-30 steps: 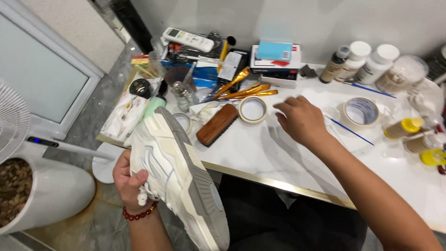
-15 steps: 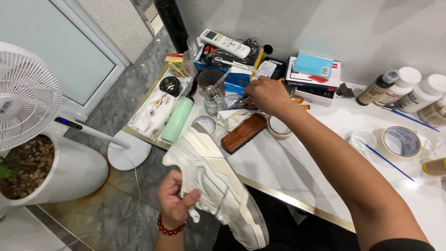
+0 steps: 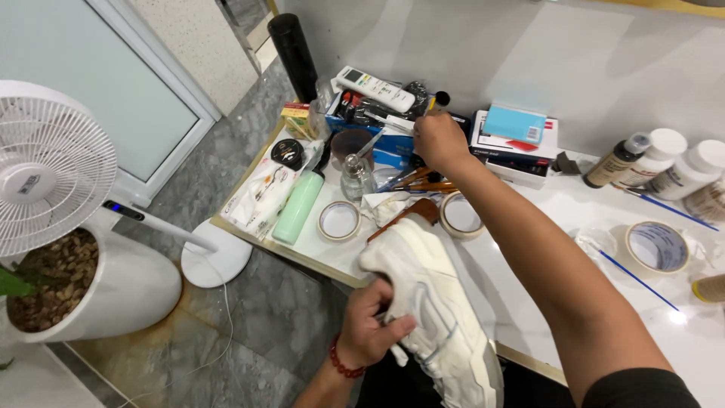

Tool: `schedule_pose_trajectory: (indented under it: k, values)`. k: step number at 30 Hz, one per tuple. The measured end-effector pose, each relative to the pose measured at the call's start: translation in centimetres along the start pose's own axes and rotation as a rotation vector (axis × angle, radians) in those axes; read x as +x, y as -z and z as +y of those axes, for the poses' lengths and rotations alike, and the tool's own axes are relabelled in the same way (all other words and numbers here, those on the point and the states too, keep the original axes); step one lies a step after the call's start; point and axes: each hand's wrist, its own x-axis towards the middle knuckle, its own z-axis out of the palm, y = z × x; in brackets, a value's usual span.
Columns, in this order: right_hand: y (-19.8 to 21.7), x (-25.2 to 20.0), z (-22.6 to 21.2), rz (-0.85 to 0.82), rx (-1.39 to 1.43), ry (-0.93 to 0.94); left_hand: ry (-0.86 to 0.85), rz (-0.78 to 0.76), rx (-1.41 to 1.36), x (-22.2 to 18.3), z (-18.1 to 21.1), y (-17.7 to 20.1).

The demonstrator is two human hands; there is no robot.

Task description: The person dips a small brush into a cup of white paste and brushes the paste onto the midsole and upper edges of a sneaker, rotating the shoe in their hand to reach different areas and reloading the brush from the cup as they work.

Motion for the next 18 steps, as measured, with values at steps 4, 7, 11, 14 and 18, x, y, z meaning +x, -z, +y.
schedule_pose_trajectory:
  k: [4,7,11,14,18]
  values:
    - [5.0,-2.2,2.2,-0.007,0.037,-0.042,0.048,-0.094,-0.155,2.0,-1.2,-1.8]
    - [13.7,-7.4,2.3,-0.074,0.207,-0.22,0.041,-0.187,-0.222,3.4,-2.8,-3.1]
    - [23.4,-19.7,3.3,0.078,1.067,-0.601,0.152,-0.308,-0.452,4.4,-6.6,-5.6]
    - [26.1,-30.1,2.7,0.292,1.409,-0.657,0.217,-0.368,-0.549,5.2,-8.5,-8.1]
    - [25.6,-40.9,-0.6,0.469,1.343,-0.692,0.243,-0.443,-0.568,6.2,-8.9,-10.8]
